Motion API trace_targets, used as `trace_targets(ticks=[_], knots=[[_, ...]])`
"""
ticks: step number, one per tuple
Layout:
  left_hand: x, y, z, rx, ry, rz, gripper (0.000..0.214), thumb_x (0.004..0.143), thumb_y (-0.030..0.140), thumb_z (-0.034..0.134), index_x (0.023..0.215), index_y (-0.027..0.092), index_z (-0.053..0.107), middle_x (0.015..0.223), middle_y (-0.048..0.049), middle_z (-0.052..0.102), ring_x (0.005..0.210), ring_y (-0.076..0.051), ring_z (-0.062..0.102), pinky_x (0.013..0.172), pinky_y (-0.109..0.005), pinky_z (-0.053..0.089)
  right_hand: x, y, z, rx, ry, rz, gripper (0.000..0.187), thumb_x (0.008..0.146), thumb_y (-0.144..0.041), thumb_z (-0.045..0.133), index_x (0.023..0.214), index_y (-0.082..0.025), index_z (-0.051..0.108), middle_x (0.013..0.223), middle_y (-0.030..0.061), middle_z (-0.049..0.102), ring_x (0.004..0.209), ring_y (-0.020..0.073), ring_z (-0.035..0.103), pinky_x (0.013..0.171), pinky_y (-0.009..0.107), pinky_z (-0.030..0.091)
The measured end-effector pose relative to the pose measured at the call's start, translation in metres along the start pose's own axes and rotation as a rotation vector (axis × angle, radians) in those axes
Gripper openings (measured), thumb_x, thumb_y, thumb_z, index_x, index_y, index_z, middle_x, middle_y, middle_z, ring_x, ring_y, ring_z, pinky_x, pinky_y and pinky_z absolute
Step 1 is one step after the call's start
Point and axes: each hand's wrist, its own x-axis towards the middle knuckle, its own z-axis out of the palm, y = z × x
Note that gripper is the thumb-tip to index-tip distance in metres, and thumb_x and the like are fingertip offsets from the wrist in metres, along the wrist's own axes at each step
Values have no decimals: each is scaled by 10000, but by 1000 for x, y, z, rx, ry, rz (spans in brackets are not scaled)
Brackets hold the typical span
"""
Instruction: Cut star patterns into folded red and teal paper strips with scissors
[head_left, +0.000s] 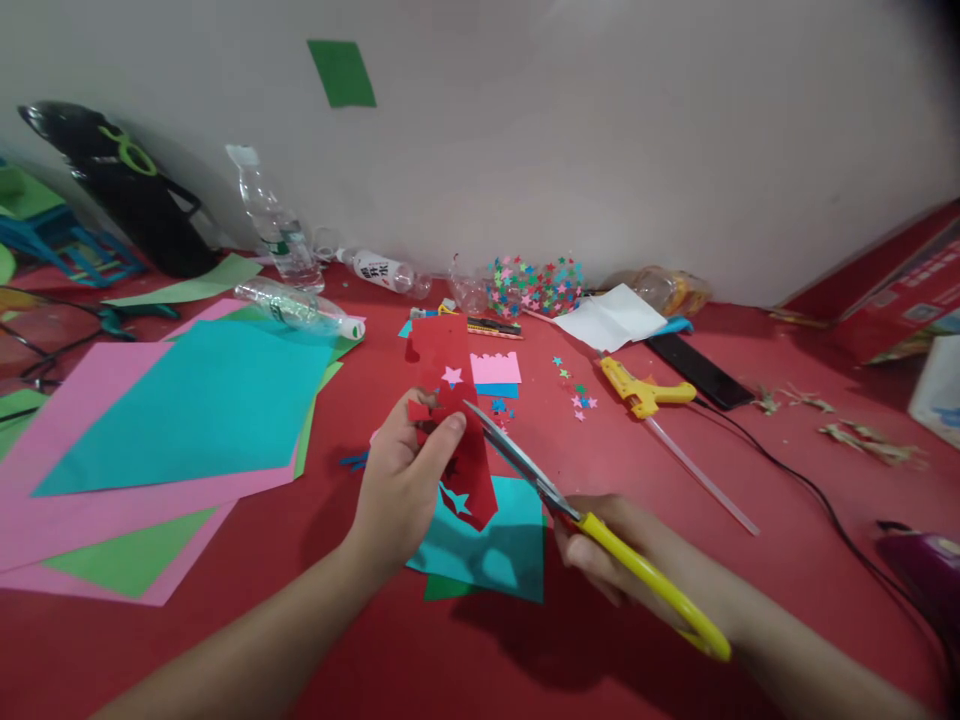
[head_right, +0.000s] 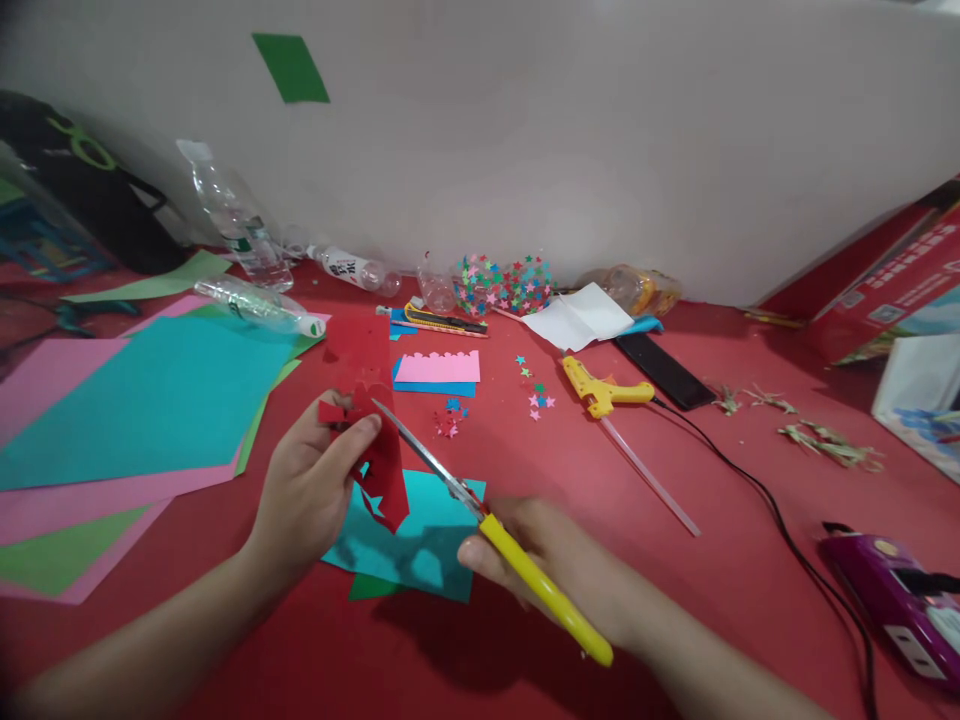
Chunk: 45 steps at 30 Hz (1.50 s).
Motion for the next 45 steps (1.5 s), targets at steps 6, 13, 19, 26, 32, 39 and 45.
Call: trace_targets(ticks=[6,13,19,26,32,39,45], knots=[[-6,4,6,80,-15,-1,36,832,234,580,834,201,595,712,38,619,660,-108,574,637,-205,489,-1,-4,4,37,-1,83,480,874,-648,429,739,-188,420,552,-57,403,479,79,325,447,218,235],[-7,7,7,130,-1,-15,52,828,242,565,823,198,592,641,52,578,589,-104,534,593,-208,475,0,-5,7,53,14,191,574,782,-771,415,727,-200,401,524,-66,382,449,77,323,426,212,240],[-9,7,6,106,-7,-20,63,829,258,578,797,204,581,630,60,533,570,-97,490,586,-208,459,0,-2,10,79,42,168,563,798,-754,417,708,-198,411,485,-70,377,423,71,298,412,209,228],[-9,8,8,17,-31,-51,118,821,251,579,728,210,519,594,60,512,514,-90,458,482,-193,416,-1,2,11,65,51,87,540,831,-725,403,715,-198,418,468,-70,382,417,74,306,412,209,229],[-8,6,7,-18,-42,-65,119,819,244,583,726,207,518,599,56,510,523,-90,458,488,-196,411,0,7,12,114,32,96,537,833,-716,415,710,-194,413,464,-78,373,398,59,291,402,204,197],[-8,7,8,-43,-55,-107,121,814,260,586,730,216,511,596,53,506,512,-104,457,485,-218,398,1,0,11,120,13,143,539,820,-722,433,714,-194,399,474,-86,353,399,56,293,398,208,185],[-9,8,8,-36,-45,-119,127,803,269,593,717,217,516,600,46,528,517,-116,469,506,-237,400,1,-2,11,115,11,137,522,824,-704,453,709,-199,394,469,-86,354,393,58,289,405,214,184]])
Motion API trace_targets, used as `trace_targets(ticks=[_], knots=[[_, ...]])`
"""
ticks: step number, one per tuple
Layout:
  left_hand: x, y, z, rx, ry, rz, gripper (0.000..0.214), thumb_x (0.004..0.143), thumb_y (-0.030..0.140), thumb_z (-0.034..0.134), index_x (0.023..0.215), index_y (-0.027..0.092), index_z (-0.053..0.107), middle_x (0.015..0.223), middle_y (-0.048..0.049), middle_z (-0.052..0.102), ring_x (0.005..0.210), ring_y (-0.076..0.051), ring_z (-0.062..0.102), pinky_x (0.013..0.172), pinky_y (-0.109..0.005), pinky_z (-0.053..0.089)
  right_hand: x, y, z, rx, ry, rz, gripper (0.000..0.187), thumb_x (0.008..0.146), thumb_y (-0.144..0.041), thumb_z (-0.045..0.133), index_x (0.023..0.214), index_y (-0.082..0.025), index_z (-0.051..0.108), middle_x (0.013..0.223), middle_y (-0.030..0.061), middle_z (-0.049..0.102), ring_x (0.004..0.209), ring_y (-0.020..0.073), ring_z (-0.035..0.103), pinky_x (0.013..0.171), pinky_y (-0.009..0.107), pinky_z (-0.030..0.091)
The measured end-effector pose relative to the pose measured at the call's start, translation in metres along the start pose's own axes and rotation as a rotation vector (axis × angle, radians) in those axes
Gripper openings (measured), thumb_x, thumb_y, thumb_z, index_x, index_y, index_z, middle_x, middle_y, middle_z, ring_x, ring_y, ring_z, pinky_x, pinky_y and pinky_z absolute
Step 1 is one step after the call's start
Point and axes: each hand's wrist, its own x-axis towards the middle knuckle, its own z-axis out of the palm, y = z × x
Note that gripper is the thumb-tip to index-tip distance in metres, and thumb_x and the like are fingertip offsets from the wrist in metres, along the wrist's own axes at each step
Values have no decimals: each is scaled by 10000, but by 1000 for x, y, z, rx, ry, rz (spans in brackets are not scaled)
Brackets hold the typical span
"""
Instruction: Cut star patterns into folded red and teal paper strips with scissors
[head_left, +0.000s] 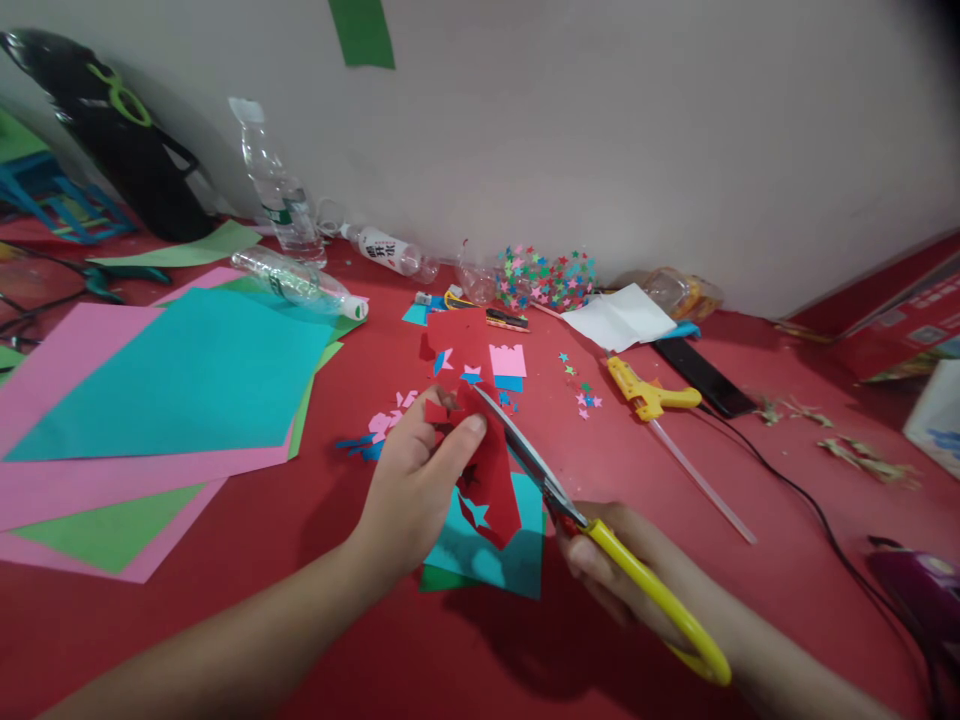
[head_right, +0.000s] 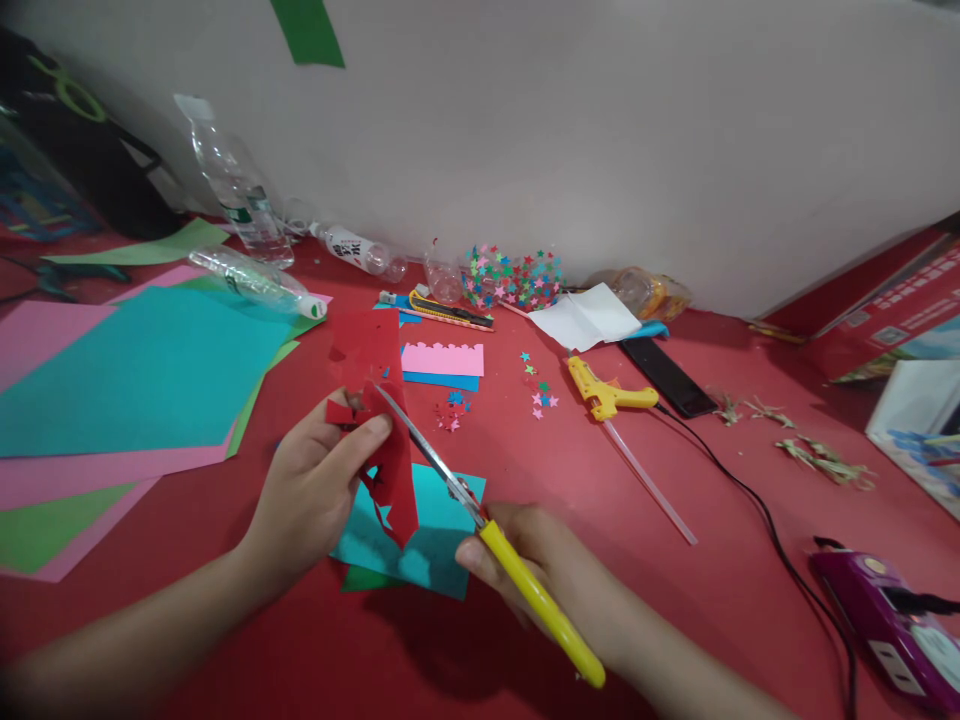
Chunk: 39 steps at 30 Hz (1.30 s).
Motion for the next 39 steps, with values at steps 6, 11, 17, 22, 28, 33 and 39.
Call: trace_targets(ticks=[6,11,17,22,28,33,39], knots=[[0,0,0,-24,-14,-9,137,821,257,584,721,218,499,582,62,486,496,-104,445,489,-227,386,0,1,1,8,2,29,509,831,-689,459,708,-199,397,467,-87,356,396,58,285,394,208,186],[0,0,1,-23,-10,-1,121,818,243,581,722,212,514,608,49,518,523,-103,460,506,-222,403,1,1,0,-17,26,0,506,838,-682,454,703,-198,398,465,-86,358,393,55,281,392,210,180],[2,0,1,-12,-17,20,91,820,240,579,744,214,537,656,35,559,597,-122,519,565,-232,436,2,1,1,-63,35,-48,498,853,-669,442,693,-201,390,451,-83,372,380,56,296,401,218,187],[1,-3,0,-20,1,10,69,814,262,596,771,211,579,647,35,578,586,-126,528,552,-232,436,2,2,1,-71,49,-52,504,857,-668,436,674,-201,388,465,-74,376,394,59,299,400,219,182],[3,-4,-2,-77,-24,-4,51,814,243,613,847,205,620,679,30,609,596,-119,543,553,-227,444,1,2,-1,-58,45,-9,527,825,-706,449,694,-197,401,463,-78,377,391,59,301,402,212,195],[14,-1,-12,-127,-77,14,60,779,217,660,735,196,625,642,34,607,591,-112,551,570,-222,455,0,-2,-5,-38,68,57,565,763,-749,488,669,-202,383,467,-81,356,405,59,289,396,207,178],[17,6,-13,-197,-41,-83,44,704,197,704,718,177,668,604,23,629,543,-116,572,556,-237,477,2,0,-11,8,-9,-37,528,826,-686,467,685,-178,454,459,-73,398,394,59,319,413,199,235]])
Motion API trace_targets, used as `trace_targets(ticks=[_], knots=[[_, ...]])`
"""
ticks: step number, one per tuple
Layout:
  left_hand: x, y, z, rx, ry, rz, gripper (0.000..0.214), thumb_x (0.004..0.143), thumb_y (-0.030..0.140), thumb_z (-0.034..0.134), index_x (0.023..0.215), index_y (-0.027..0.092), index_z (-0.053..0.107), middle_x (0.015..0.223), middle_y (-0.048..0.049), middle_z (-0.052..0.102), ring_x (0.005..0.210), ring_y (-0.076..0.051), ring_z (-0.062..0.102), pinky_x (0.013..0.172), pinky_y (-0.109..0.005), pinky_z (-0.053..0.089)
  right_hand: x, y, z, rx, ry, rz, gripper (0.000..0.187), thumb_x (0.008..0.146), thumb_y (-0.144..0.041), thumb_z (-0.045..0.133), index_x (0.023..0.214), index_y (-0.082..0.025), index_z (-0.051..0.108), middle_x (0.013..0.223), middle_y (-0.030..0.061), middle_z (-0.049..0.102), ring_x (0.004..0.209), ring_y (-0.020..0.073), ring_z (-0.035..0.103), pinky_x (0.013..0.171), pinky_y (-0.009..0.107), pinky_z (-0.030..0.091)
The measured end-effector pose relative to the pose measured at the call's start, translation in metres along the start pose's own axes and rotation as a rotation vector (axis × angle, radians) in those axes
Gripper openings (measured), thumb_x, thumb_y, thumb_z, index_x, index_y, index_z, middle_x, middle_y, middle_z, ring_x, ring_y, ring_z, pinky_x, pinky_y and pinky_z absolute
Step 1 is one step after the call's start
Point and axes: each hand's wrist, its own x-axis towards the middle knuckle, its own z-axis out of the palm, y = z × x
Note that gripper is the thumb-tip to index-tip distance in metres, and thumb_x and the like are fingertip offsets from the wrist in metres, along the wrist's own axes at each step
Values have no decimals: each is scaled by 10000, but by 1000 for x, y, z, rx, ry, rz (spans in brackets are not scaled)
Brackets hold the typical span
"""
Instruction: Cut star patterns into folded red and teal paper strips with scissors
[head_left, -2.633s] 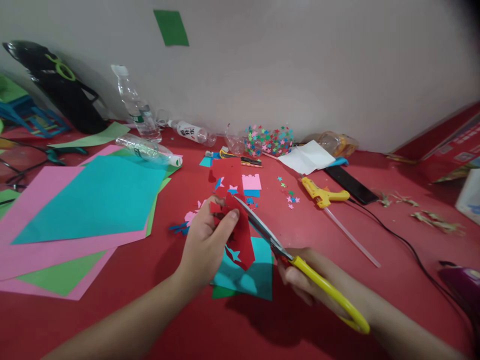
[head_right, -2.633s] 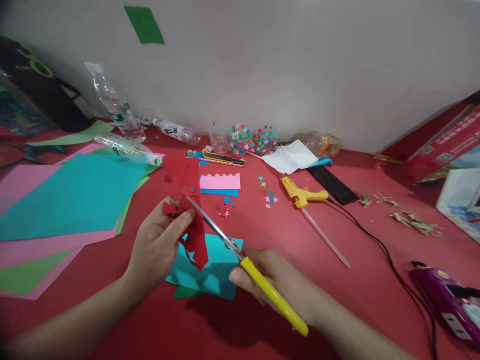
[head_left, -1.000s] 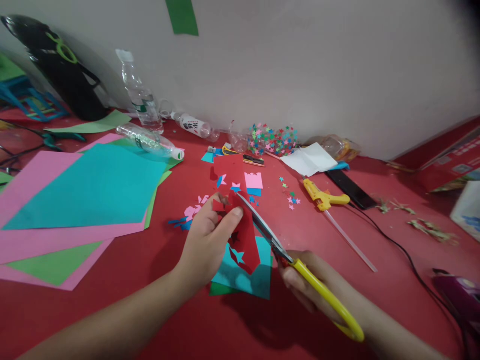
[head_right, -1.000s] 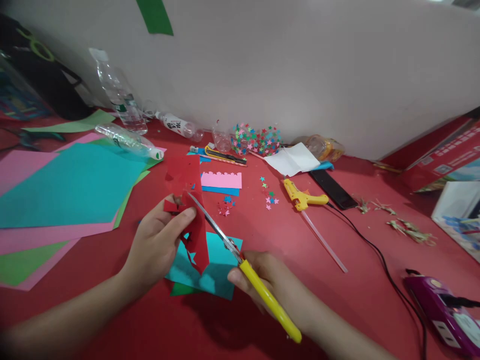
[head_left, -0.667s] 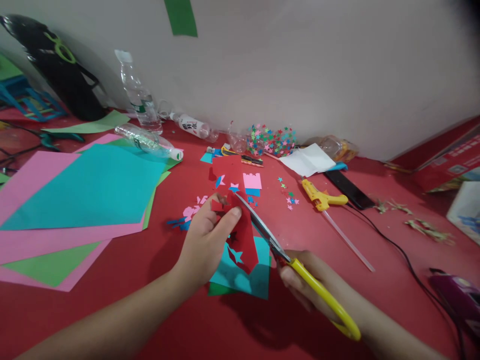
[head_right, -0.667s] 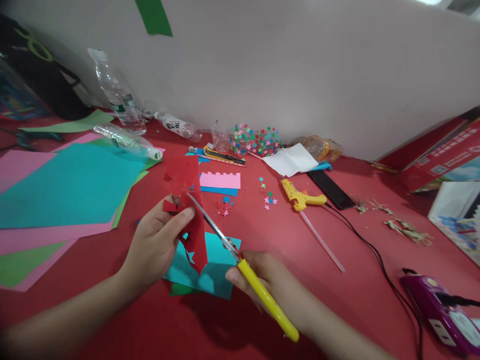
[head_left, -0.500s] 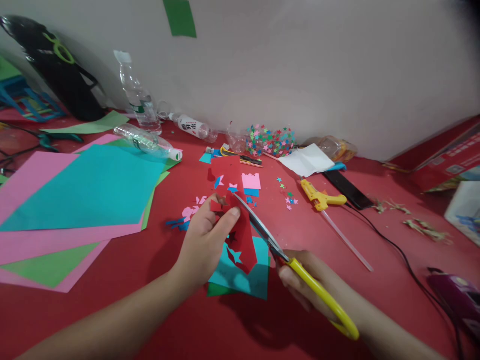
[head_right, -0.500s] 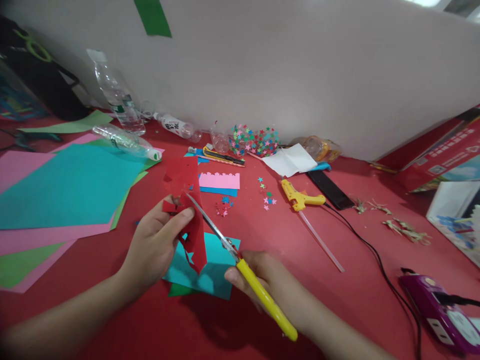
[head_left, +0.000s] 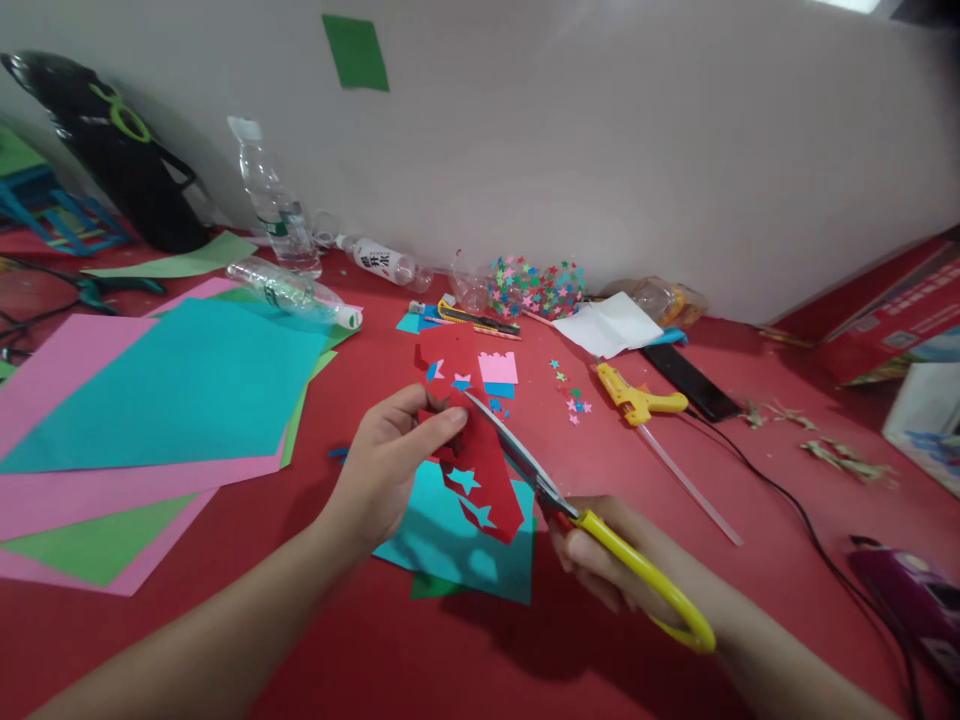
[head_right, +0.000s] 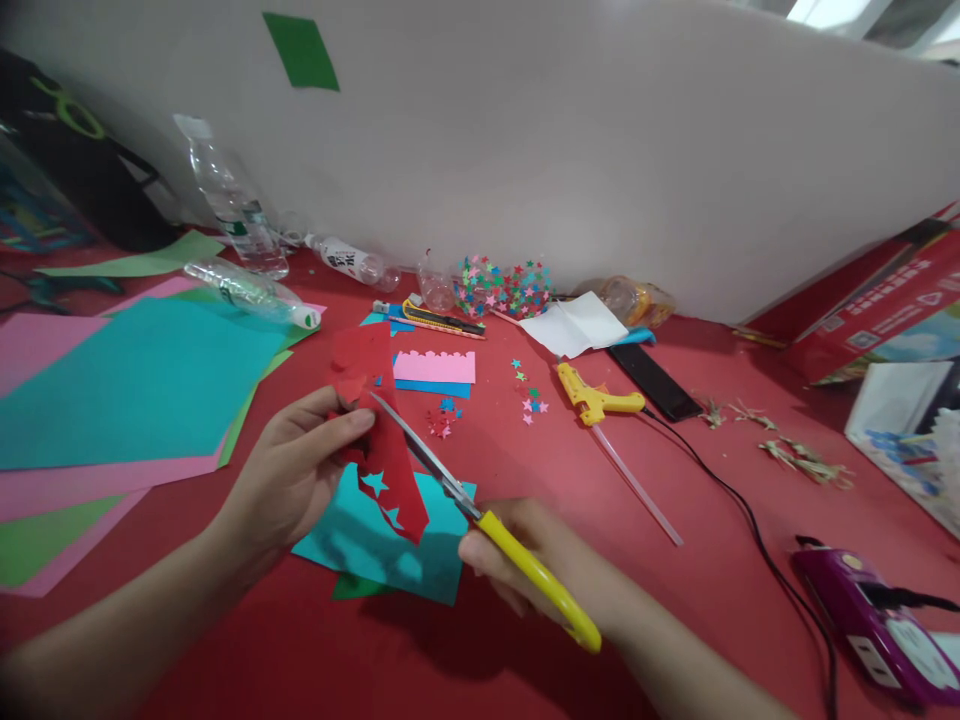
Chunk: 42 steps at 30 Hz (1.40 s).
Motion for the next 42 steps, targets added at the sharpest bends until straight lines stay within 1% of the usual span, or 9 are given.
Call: trace_targets(ticks=[6,8,12,16,21,27,32,37,42], knots=[[-5,-2,3,-124,-29,-89,74,694,192,719,768,192,718,623,0,693,535,-126,607,499,-222,484,1,11,1,81,-59,-54,474,853,-628,478,732,-170,488,461,-75,410,390,62,335,412,190,266],[-6,-4,2,-143,-43,-72,31,698,180,721,726,195,720,621,1,703,542,-124,620,515,-217,499,2,15,3,97,-50,-56,424,871,-576,488,732,-175,480,444,-83,400,378,61,328,407,189,263],[-6,-6,3,-156,-25,-13,63,688,150,735,698,210,721,645,16,715,568,-122,641,558,-219,521,3,18,8,81,-29,-27,400,875,-535,483,682,-186,459,446,-77,395,383,62,330,398,191,263],[-6,-6,5,-103,2,42,47,700,165,730,730,201,722,666,7,717,575,-133,635,555,-241,519,2,22,14,2,30,-1,460,882,-568,460,621,-189,447,419,-74,360,377,64,323,397,204,251],[-6,-7,6,-83,-11,65,29,716,174,718,737,193,722,681,0,717,594,-136,636,591,-254,532,-1,28,22,-55,62,29,547,910,-595,391,550,-185,425,427,-52,389,407,74,388,436,210,289],[-6,-11,4,-64,-30,108,47,748,171,703,773,205,721,706,15,715,642,-120,632,633,-229,527,-1,18,27,-81,99,29,522,903,-603,380,591,-188,435,392,-71,389,354,60,317,402,196,258],[-6,-13,2,-18,-64,154,46,773,186,688,737,203,710,658,30,685,601,-96,589,621,-204,504,0,11,28,-83,88,36,493,908,-565,366,581,-200,410,364,-78,350,340,62,299,385,191,243],[-6,-13,2,-17,-41,158,28,764,187,694,751,207,709,686,31,686,626,-99,587,633,-205,504,1,9,27,-83,95,53,438,908,-517,377,597,-209,389,378,-81,364,337,62,291,375,190,234],[-6,-13,2,-3,-38,158,23,763,191,692,756,206,708,703,26,692,649,-107,597,651,-215,510,1,5,26,-95,94,38,408,895,-494,390,598,-215,382,362,-88,326,336,65,289,373,192,236]])
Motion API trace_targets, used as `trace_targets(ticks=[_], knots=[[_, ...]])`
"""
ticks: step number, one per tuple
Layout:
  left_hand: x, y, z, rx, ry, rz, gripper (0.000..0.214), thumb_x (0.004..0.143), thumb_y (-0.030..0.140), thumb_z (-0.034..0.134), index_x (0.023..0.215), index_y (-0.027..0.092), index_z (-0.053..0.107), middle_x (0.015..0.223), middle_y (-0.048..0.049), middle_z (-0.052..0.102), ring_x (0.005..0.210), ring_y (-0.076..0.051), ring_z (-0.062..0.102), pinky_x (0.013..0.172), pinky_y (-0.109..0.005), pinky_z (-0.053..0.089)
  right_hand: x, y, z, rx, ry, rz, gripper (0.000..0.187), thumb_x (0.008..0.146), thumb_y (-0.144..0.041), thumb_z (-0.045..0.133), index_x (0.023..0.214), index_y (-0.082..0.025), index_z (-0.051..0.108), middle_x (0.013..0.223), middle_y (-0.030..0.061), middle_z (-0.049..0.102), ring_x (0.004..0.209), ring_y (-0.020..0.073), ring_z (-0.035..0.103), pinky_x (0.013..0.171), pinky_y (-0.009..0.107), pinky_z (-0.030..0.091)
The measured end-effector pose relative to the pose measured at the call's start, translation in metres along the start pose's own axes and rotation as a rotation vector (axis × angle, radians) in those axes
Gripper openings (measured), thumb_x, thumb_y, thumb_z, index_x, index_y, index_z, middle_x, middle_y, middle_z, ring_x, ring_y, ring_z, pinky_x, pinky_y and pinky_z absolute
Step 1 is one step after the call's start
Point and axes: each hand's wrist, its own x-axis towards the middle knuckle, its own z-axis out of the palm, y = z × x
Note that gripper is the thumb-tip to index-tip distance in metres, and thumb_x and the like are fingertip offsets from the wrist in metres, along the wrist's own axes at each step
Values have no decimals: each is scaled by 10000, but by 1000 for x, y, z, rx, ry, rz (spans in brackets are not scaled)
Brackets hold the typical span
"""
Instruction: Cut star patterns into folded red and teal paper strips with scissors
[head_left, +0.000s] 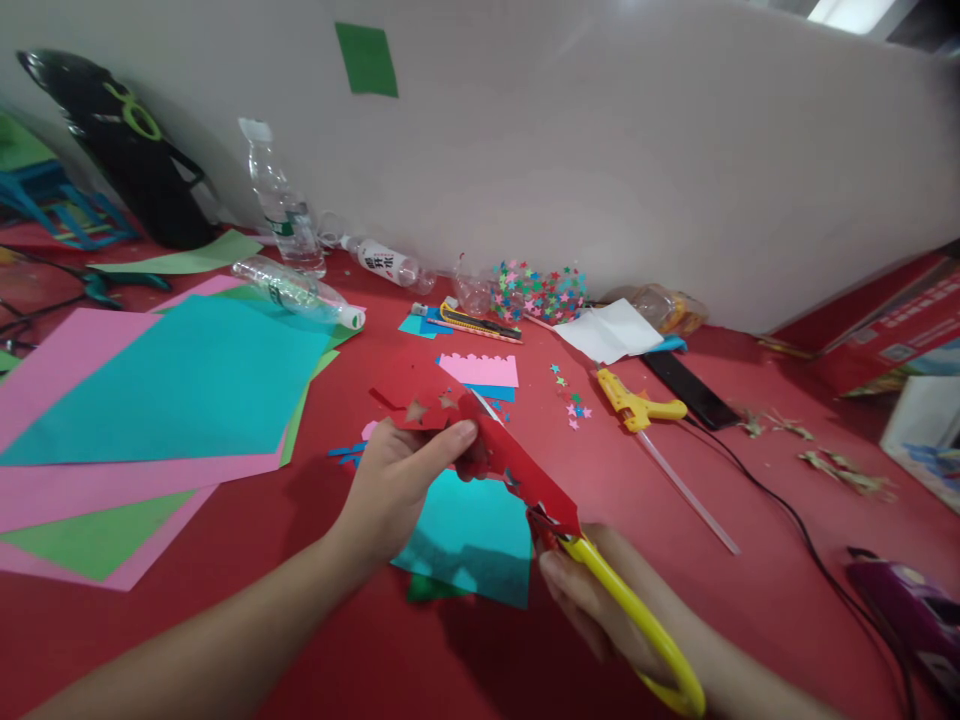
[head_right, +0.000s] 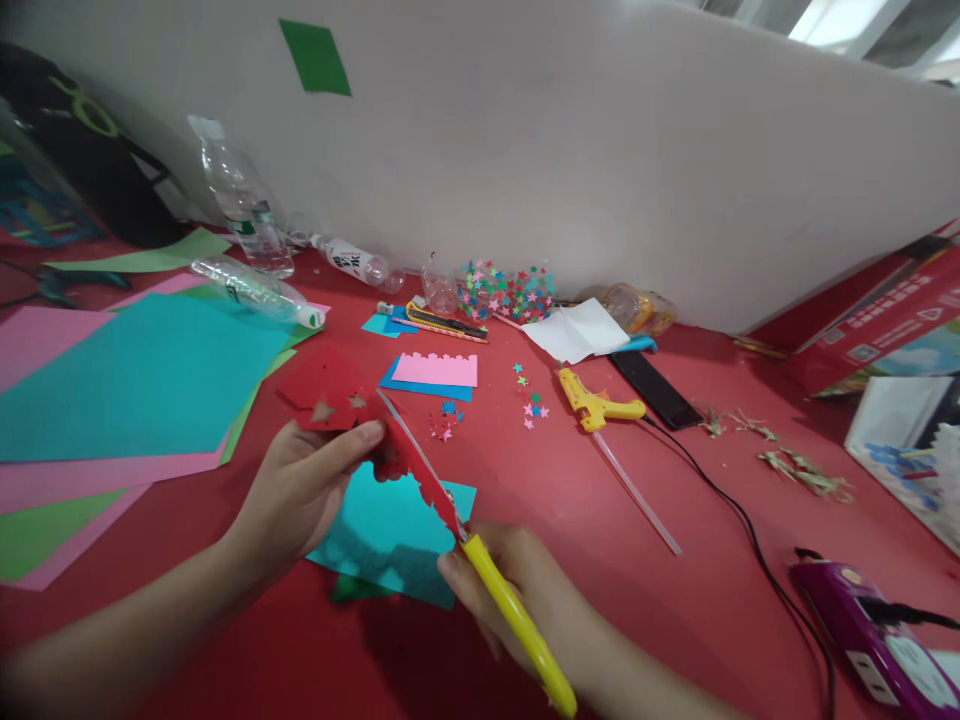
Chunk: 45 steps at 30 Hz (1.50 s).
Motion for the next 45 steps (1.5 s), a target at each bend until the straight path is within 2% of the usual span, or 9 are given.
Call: trace_targets(ticks=[9,17,23,26,29,34,37,40,45], knots=[[0,-1,-2,-7,8,13,79,757,174,701,814,227,719,792,26,727,714,-118,631,707,-231,523,-1,2,-3,-41,18,23,423,894,-501,396,580,-218,366,367,-80,331,339,70,321,378,205,234],[1,6,-2,15,-1,-10,72,741,170,690,803,182,725,793,-24,734,763,-170,657,740,-293,531,-3,-3,-6,-13,-5,65,364,880,-528,414,687,-219,405,382,-98,337,350,76,326,389,203,259],[6,13,-6,-62,36,-87,48,671,155,724,674,172,679,589,16,668,511,-102,586,508,-200,479,-4,-6,-10,40,-43,27,389,872,-558,436,700,-210,410,403,-98,370,346,60,284,374,194,218],[9,16,-9,-106,48,-115,144,665,145,719,586,167,601,515,41,602,456,-60,526,453,-147,423,-3,-5,-9,21,-20,45,399,864,-558,442,678,-206,409,399,-93,375,338,57,284,371,194,213],[11,15,-10,-170,38,-145,136,688,179,707,618,166,591,531,49,574,453,-50,498,440,-139,405,-2,-3,-7,-5,13,53,414,853,-572,419,663,-204,421,369,-87,382,321,62,286,367,198,209],[9,8,-3,-148,-8,-308,152,664,233,748,678,170,610,635,9,666,571,-119,622,539,-208,493,2,-1,-5,-69,115,38,435,860,-582,375,626,-216,396,334,-82,372,322,75,321,399,202,278],[8,10,1,-84,39,-271,195,679,223,754,615,177,576,599,16,682,587,-126,651,578,-213,509,4,2,-5,-55,94,55,442,839,-620,416,652,-218,410,346,-87,367,308,81,320,364,202,259],[7,14,0,2,8,-199,136,744,239,711,674,174,613,644,-6,712,596,-147,669,620,-261,538,6,4,-7,-41,86,42,454,845,-625,423,649,-216,404,355,-84,381,317,79,334,371,201,265],[8,23,-3,116,-105,-161,149,826,233,622,691,168,615,606,6,678,447,-99,589,463,-209,467,8,4,-13,0,66,52,419,856,-585,480,686,-209,407,407,-80,422,344,74,358,374,192,243]])
